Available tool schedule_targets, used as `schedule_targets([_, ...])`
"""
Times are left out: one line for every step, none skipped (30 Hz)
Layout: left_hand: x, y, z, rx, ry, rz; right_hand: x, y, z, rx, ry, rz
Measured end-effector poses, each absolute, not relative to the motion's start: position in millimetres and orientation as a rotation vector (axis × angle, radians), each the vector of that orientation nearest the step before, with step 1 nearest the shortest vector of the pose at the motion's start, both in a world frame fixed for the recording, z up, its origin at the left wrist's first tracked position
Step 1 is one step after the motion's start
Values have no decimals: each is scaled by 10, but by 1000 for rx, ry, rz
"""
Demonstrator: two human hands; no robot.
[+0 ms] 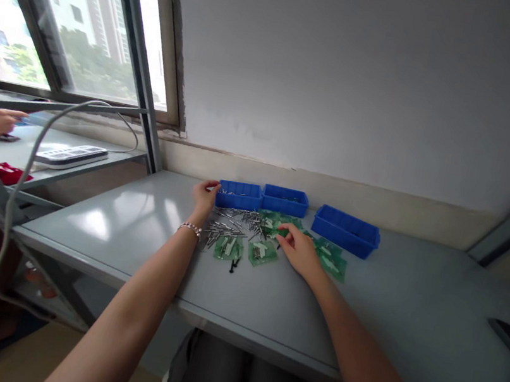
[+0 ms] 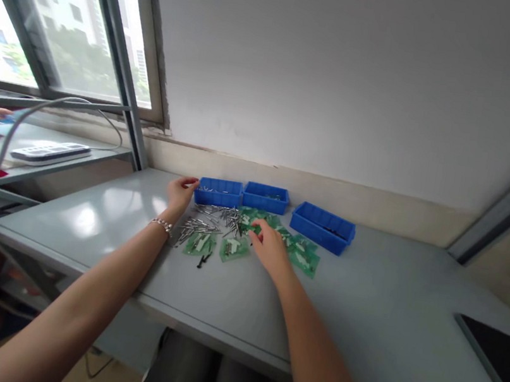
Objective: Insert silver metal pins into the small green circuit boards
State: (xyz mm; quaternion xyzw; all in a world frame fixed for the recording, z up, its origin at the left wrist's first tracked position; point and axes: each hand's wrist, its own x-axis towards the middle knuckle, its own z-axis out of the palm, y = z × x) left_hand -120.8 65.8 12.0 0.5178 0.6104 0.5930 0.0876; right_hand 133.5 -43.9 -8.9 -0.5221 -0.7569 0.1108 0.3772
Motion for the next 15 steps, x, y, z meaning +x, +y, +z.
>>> schedule_targets([-1205, 657, 117, 1547, 1824, 1750, 1335, -440, -87, -1336, -1936, 283])
schedule_targets([-1204, 658, 113, 1552, 1830, 1737, 1336, -441, -86, -1337, -1937, 284])
schedule_targets([-1204, 659, 108, 1556, 1835, 1726, 1336, -442, -86, -1338, -1938, 285])
schedule_targets([-1204, 659, 104, 1560, 1840, 1719, 1337, -443, -86, -1339, -1939, 287])
schedule_targets([-1205, 659, 100, 1564, 1844, 1712, 1337, -445, -87, -1340, -1940, 289])
schedule_targets([-1206, 658, 98, 1569, 1846, 1708, 1337, -446, -88, -1341, -1940, 291])
schedule_targets([-1206, 657, 97, 1574, 1846, 1706, 1337, -447, -89, -1341, -1939, 292])
schedule_targets([-1206, 654, 99, 1579, 1844, 1706, 1337, -448, -90, -1341, -1939, 292])
schedule_targets([-1205, 651, 102, 1584, 1841, 1710, 1337, -448, -90, -1340, -1938, 293])
schedule_targets([-1205, 649, 106, 1588, 1839, 1718, 1337, -448, -91, -1339, -1938, 292])
schedule_targets([-1205, 647, 112, 1590, 1837, 1727, 1337, -447, -91, -1338, -1937, 290])
schedule_targets([-1205, 645, 119, 1590, 1837, 1739, 1338, -445, -92, -1337, -1937, 289])
schedule_targets([-1206, 644, 126, 1589, 1838, 1751, 1338, -444, -93, -1338, -1937, 289])
schedule_targets([-1207, 644, 134, 1587, 1839, 1763, 1339, -442, -94, -1339, -1936, 287])
schedule_targets([-1208, 644, 141, 1587, 1841, 1774, 1339, -440, -94, -1340, -1936, 286])
